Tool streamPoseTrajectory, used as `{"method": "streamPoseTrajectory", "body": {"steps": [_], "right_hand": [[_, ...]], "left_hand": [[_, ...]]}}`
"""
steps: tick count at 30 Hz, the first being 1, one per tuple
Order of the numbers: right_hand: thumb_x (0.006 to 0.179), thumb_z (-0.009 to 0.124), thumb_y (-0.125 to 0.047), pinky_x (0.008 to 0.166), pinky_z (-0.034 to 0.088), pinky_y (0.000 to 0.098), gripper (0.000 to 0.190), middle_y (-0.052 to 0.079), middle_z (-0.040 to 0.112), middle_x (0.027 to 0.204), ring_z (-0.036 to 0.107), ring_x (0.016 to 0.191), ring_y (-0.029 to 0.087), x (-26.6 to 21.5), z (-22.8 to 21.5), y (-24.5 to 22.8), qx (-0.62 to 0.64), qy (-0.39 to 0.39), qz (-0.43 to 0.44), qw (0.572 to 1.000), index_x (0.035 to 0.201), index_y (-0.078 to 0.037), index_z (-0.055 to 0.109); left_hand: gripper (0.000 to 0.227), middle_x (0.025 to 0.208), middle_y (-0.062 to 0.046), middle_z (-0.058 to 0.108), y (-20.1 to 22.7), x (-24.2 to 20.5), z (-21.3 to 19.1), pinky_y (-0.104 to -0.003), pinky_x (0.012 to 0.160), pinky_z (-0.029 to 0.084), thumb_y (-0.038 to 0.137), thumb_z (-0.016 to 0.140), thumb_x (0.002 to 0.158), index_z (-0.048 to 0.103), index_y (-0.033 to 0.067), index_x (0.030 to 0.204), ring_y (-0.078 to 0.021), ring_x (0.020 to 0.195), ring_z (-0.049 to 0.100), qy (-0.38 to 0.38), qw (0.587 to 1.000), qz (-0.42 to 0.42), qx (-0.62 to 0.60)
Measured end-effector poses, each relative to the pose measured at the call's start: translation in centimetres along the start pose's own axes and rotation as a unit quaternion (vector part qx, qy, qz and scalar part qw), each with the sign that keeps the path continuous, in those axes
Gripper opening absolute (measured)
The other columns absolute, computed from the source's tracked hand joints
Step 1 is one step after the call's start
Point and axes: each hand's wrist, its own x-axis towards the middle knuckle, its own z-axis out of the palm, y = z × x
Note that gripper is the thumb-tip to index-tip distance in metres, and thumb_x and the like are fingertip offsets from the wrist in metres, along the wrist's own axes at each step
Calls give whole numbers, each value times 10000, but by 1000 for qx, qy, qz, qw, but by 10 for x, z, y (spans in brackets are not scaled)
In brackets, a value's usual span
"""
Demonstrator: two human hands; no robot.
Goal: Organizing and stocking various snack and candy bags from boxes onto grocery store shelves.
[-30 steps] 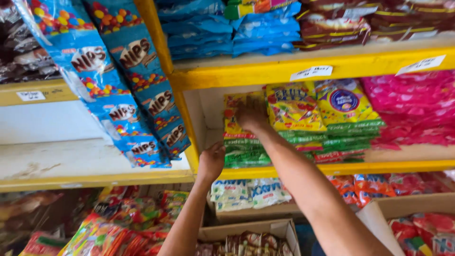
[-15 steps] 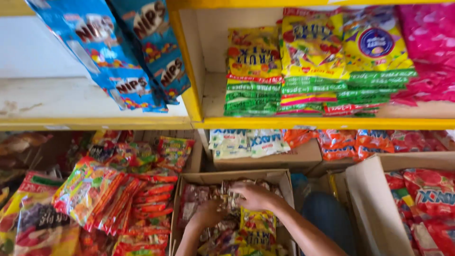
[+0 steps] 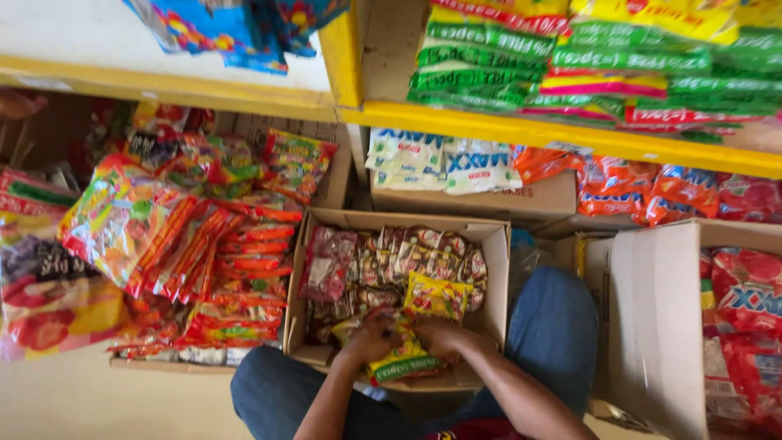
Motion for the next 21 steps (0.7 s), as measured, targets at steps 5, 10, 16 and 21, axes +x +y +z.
{"method": "streamPoseTrajectory", "body": {"steps": [5, 10, 16, 21], "right_hand": [[900, 632, -302, 1002, 505, 401, 499, 161, 691, 1353, 642, 1179, 277, 11, 14, 30, 192, -26, 114, 974, 1383, -185, 688], [997, 634, -524, 954, 476, 380, 503, 125, 642, 1330, 599, 1161, 210, -11, -28, -42, 364, -14, 228, 903, 1323, -151, 724], [934, 719, -467, 942, 549, 390, 470, 126, 720, 1238, 668, 1072, 188, -9, -20, -45, 490, -5, 198, 849, 1237, -108, 714], [972, 669, -394, 844, 524, 328, 312, -9, 690, 1155, 655, 968, 137, -20, -39, -53, 347, 88, 284, 889, 1155, -157, 755]], "left_hand": [[558, 1287, -153, 702, -15, 6, 4, -375, 1024, 516, 441, 685, 895, 646, 57, 1298, -301, 1197, 670, 17, 990, -34, -136], [393, 1176, -145, 769, 6, -4, -12, -356, 964, 544, 264, 664, 916, 682, 53, 1247, -278, 1097, 739, 114, 979, -31, -166], [352, 1119, -148, 764, 3, -9, -11, -402, 912, 561, 312, 639, 914, 732, 126, 1199, -321, 1041, 741, 173, 973, -71, -134], [430, 1126, -170, 760, -54, 13, 20, -482, 961, 519, 293, 666, 853, 701, 139, 1253, -397, 1068, 675, 282, 954, -102, -21]]}}
